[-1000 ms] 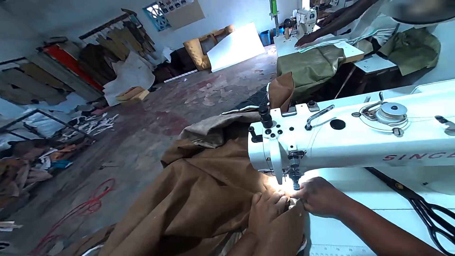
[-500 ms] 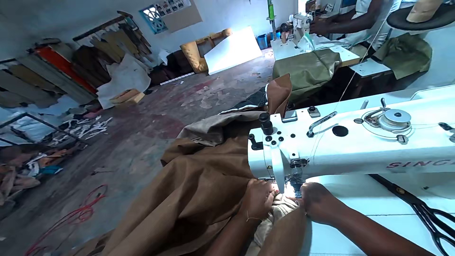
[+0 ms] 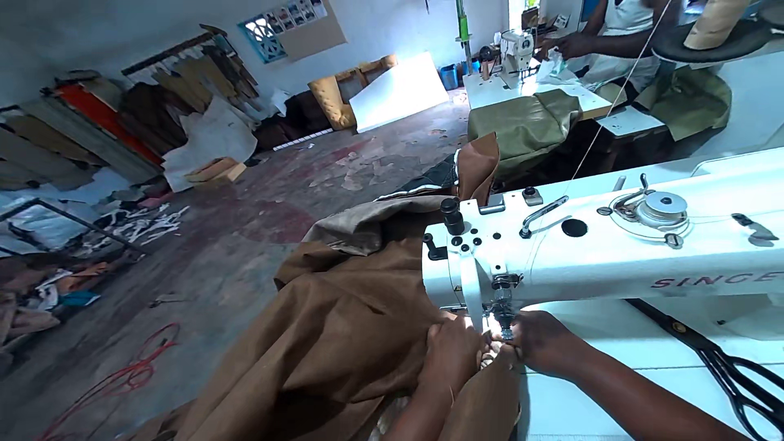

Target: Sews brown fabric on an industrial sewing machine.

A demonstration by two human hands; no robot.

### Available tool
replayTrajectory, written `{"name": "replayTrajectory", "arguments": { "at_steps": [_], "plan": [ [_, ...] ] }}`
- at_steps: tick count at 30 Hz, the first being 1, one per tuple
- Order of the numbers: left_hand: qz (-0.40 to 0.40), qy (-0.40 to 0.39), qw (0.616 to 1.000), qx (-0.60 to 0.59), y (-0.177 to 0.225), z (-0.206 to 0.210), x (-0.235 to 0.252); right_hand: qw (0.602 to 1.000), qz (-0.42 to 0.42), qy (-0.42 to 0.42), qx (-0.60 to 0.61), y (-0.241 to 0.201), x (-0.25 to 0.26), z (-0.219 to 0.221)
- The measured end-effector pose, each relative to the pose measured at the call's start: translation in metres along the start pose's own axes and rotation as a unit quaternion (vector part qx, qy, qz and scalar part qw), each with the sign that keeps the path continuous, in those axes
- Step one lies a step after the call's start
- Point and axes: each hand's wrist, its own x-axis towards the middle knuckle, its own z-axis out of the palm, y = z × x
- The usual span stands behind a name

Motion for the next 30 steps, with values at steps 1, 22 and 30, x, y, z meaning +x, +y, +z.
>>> {"name": "replayTrajectory", "arguments": {
  "at_steps": [1, 22, 30],
  "plan": [
    [-0.017, -0.013, 1.000, 0.014, 0.008, -0.003, -0.004, 1.000, 0.012, -0.016, 0.002, -0.001, 0.000, -0.002],
    [0.042, 0.438, 0.898, -0.007, -0.012, 0.106, 0.019, 0.998, -0.012, -0.053, -0.010, 0.003, 0.003, -0.009],
    [0.087, 0.400, 0.912, -0.012, -0.025, 0.100, 0.032, 0.998, -0.019, 0.047, -0.035, 0.000, 0.001, 0.001]
  ]
}}
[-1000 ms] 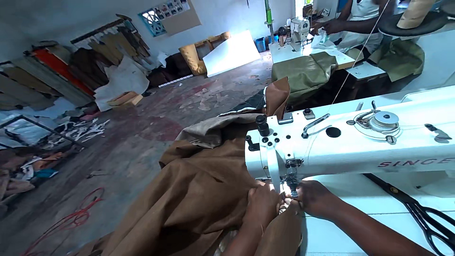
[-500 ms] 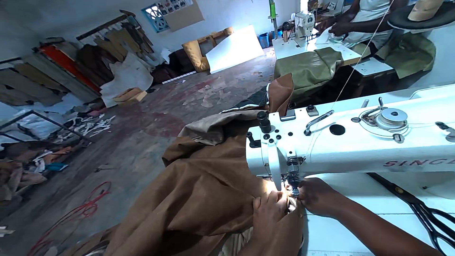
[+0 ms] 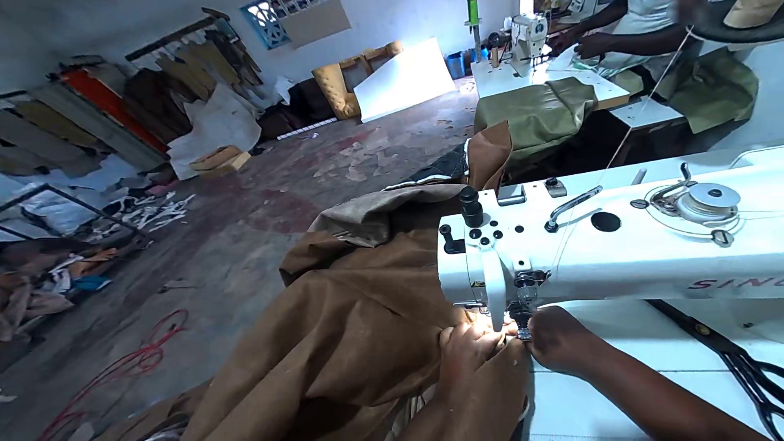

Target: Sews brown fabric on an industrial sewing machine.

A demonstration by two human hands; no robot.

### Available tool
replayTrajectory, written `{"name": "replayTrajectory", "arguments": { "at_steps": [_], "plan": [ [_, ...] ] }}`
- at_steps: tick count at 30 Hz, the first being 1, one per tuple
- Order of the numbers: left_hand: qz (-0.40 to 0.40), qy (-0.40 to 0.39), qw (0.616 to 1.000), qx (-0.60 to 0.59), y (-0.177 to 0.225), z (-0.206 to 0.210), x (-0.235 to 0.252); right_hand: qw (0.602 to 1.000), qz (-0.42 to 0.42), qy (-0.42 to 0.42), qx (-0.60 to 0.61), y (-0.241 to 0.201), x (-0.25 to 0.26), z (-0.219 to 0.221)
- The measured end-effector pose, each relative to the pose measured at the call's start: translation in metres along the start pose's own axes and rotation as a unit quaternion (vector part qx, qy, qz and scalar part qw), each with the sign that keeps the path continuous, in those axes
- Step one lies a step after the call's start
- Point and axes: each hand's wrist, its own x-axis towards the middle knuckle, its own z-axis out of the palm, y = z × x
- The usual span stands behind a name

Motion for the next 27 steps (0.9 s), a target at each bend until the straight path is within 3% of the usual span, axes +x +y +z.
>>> {"name": "replayTrajectory", "arguments": {
  "at_steps": [7, 13, 18, 23, 27],
  "plan": [
    [0.089, 0.067, 0.994, -0.013, -0.025, 0.018, 0.010, 0.999, 0.013, 0.036, -0.004, -0.005, -0.001, 0.006],
    [0.104, -0.058, 0.984, -0.130, -0.030, -0.022, 0.021, 0.994, -0.001, 0.110, -0.025, -0.005, -0.003, 0.019],
    [0.109, -0.168, 0.961, -0.190, -0.045, -0.032, 0.036, 0.988, -0.027, 0.140, -0.066, -0.003, -0.007, 0.025],
    [0.106, -0.214, 0.950, -0.200, -0.053, -0.032, 0.049, 0.994, -0.106, 0.030, -0.019, 0.003, -0.008, 0.033],
    [0.076, -0.227, 0.947, -0.216, -0.055, -0.033, 0.052, 0.995, -0.069, -0.058, 0.033, -0.007, -0.006, 0.026]
  ]
}}
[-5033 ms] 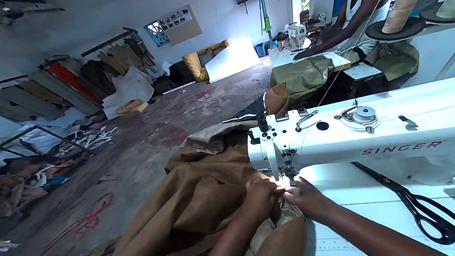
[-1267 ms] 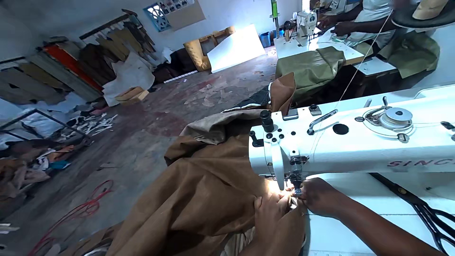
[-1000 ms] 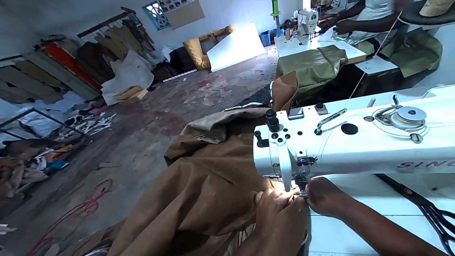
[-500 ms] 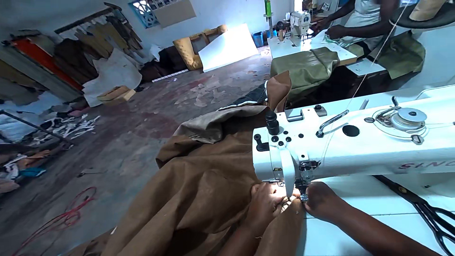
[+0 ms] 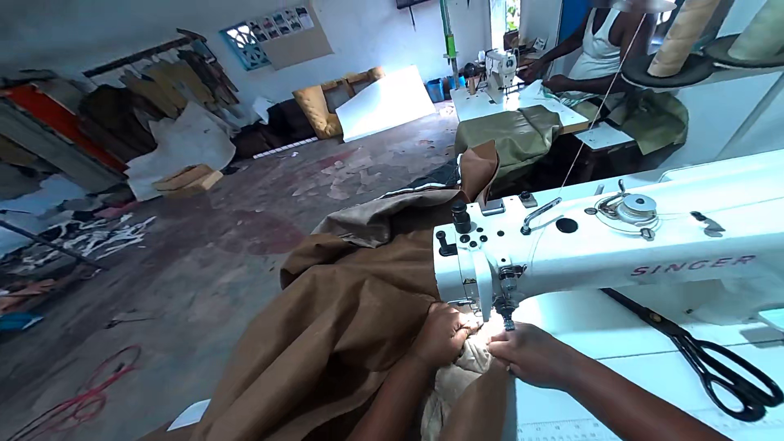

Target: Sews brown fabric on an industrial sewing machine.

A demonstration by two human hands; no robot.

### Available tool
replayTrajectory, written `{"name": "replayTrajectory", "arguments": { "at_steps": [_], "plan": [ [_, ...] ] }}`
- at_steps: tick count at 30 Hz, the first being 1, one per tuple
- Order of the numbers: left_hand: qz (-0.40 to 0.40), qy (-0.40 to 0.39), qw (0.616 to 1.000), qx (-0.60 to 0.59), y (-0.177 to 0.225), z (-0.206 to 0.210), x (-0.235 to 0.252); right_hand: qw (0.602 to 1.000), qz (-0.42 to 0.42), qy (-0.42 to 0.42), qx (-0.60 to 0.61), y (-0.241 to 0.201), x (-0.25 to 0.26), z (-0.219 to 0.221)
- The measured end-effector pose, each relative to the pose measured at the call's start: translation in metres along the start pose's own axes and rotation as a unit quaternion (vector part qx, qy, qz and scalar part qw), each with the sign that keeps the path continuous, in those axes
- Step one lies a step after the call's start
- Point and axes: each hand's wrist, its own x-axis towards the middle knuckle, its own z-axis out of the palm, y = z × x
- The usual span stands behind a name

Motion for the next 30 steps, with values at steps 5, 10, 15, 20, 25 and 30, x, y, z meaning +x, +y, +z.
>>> {"name": "replayTrajectory", "arguments": {
  "at_steps": [5, 10, 15, 20, 25, 30],
  "plan": [
    [-0.112, -0.082, 0.989, 0.050, 0.036, -0.020, 0.002, 0.997, 0.063, -0.031, 0.017, -0.016, -0.005, 0.003],
    [-0.279, -0.097, 0.927, 0.231, 0.101, -0.029, -0.009, 0.997, 0.078, -0.022, 0.005, -0.020, -0.009, 0.008],
    [-0.247, -0.067, 0.946, 0.197, 0.107, -0.011, -0.011, 0.998, 0.033, -0.020, -0.042, -0.017, -0.010, 0.013],
    [-0.314, -0.078, 0.940, 0.107, 0.114, -0.004, 0.001, 0.992, 0.079, -0.088, -0.043, -0.036, -0.006, 0.012],
    [-0.243, -0.125, 0.953, 0.132, 0.092, 0.001, -0.008, 0.988, 0.141, -0.056, -0.006, -0.056, -0.006, 0.028],
    [-0.247, -0.118, 0.950, 0.152, 0.093, 0.008, -0.016, 0.977, 0.202, -0.061, -0.034, -0.072, -0.004, 0.033]
  ]
}}
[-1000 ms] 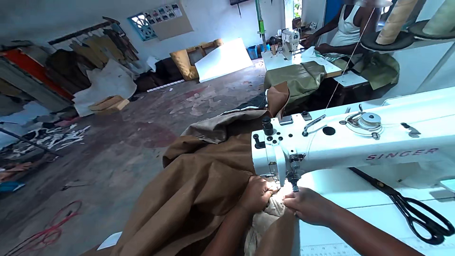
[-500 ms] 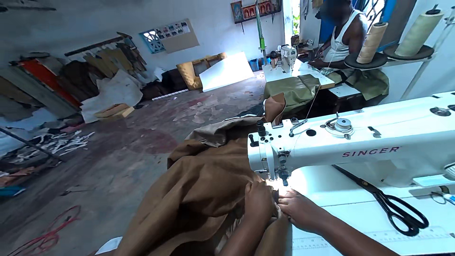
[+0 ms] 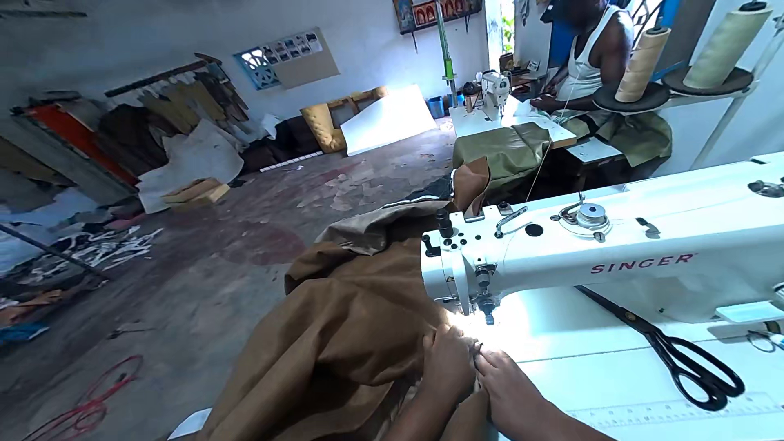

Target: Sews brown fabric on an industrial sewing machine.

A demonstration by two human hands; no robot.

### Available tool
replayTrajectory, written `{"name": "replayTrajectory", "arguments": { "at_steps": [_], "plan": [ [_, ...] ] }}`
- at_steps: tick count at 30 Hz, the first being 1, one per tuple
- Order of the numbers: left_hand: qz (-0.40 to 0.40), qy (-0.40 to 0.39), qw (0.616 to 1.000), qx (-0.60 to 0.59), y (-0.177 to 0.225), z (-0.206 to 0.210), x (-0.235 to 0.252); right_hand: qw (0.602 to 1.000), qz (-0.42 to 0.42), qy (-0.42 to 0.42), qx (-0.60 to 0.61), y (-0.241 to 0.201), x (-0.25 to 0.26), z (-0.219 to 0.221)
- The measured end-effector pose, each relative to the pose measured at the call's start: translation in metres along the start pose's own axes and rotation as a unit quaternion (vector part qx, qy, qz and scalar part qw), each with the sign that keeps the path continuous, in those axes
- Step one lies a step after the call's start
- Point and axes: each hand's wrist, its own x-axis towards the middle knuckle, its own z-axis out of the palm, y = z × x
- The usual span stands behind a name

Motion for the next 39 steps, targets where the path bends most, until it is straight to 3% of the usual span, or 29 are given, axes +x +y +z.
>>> {"name": "replayTrajectory", "arguments": {
  "at_steps": [7, 19, 27, 31, 33, 35, 37, 39],
  "plan": [
    [0.027, 0.036, 0.996, -0.073, -0.015, 0.017, 0.006, 0.999, 0.004, 0.030, -0.017, -0.004, 0.000, 0.004],
    [0.075, 0.114, 0.986, -0.096, -0.026, 0.023, 0.020, 0.993, 0.012, 0.107, -0.051, 0.002, 0.010, 0.016],
    [0.115, 0.143, 0.977, -0.108, -0.037, 0.024, 0.032, 0.998, 0.050, 0.028, 0.001, 0.000, 0.014, 0.007],
    [0.123, 0.188, 0.969, -0.106, -0.039, 0.030, 0.032, 0.995, 0.014, 0.025, 0.095, 0.007, 0.008, -0.007],
    [0.148, 0.251, 0.951, -0.108, -0.039, 0.038, 0.033, 0.986, -0.028, 0.090, 0.135, 0.020, -0.011, -0.015],
    [0.171, 0.288, 0.936, -0.104, -0.039, 0.042, 0.035, 0.946, -0.060, 0.302, 0.102, 0.043, -0.034, -0.012],
    [0.182, 0.314, 0.926, -0.102, -0.038, 0.044, 0.036, 0.859, -0.031, 0.511, 0.017, 0.080, -0.058, -0.021],
    [0.186, 0.326, 0.921, -0.103, -0.038, 0.046, 0.038, 0.760, 0.051, 0.645, -0.057, 0.123, -0.087, -0.041]
  ]
}}
